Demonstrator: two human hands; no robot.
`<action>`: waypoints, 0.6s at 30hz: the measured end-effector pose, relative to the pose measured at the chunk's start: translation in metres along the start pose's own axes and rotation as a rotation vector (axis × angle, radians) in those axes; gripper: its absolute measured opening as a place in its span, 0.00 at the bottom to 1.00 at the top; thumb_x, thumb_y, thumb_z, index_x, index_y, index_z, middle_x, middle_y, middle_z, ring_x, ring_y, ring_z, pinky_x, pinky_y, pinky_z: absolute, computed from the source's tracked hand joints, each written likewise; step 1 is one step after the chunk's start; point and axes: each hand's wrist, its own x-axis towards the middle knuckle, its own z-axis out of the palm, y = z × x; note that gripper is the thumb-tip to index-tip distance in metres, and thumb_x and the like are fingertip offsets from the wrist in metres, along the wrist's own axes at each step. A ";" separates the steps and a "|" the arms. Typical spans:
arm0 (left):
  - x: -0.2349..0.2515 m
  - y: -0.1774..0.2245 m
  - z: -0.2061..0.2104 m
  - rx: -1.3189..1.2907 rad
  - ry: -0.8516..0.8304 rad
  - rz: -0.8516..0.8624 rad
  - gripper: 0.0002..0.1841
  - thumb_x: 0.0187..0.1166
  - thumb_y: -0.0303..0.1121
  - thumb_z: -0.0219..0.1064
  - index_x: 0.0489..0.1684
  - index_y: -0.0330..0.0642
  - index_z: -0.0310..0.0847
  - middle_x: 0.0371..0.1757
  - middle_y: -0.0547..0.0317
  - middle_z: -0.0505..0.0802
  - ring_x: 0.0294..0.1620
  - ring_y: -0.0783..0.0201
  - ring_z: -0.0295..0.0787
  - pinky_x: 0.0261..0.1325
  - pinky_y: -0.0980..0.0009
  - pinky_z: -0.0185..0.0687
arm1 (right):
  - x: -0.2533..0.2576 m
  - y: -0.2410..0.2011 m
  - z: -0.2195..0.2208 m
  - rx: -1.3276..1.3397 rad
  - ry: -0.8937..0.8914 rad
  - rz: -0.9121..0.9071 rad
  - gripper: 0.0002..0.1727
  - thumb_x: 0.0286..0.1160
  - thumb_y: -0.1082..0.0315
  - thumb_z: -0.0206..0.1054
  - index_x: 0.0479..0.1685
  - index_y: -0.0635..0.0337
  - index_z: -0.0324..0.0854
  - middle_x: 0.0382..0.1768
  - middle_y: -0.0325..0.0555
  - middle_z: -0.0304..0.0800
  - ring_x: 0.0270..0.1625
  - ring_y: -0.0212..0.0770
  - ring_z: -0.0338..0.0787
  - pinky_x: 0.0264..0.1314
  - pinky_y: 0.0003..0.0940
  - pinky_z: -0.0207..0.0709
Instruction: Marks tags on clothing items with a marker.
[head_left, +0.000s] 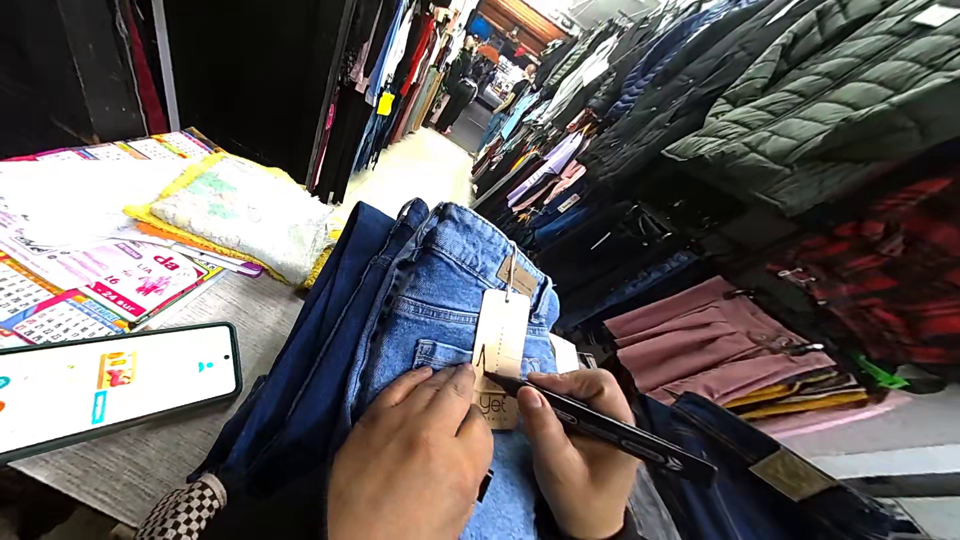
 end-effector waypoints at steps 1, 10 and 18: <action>0.000 0.000 0.000 0.001 0.001 0.001 0.10 0.77 0.34 0.65 0.43 0.41 0.93 0.64 0.47 0.93 0.68 0.53 0.91 0.70 0.57 0.84 | -0.001 0.000 -0.001 -0.003 -0.006 -0.009 0.07 0.67 0.68 0.74 0.38 0.57 0.80 0.31 0.32 0.89 0.28 0.24 0.87 0.32 0.20 0.85; 0.001 -0.001 -0.001 0.024 -0.028 0.011 0.11 0.76 0.37 0.67 0.44 0.43 0.94 0.67 0.48 0.92 0.70 0.55 0.89 0.73 0.57 0.82 | -0.002 0.001 0.001 0.000 0.007 -0.032 0.07 0.66 0.70 0.74 0.38 0.57 0.80 0.31 0.33 0.89 0.28 0.25 0.87 0.32 0.20 0.85; 0.003 -0.001 -0.003 -0.010 -0.015 0.012 0.10 0.73 0.35 0.69 0.41 0.41 0.94 0.64 0.44 0.93 0.66 0.50 0.92 0.69 0.54 0.85 | 0.005 0.004 0.002 0.108 0.109 0.026 0.11 0.75 0.67 0.71 0.49 0.60 0.77 0.32 0.37 0.89 0.24 0.29 0.86 0.26 0.24 0.83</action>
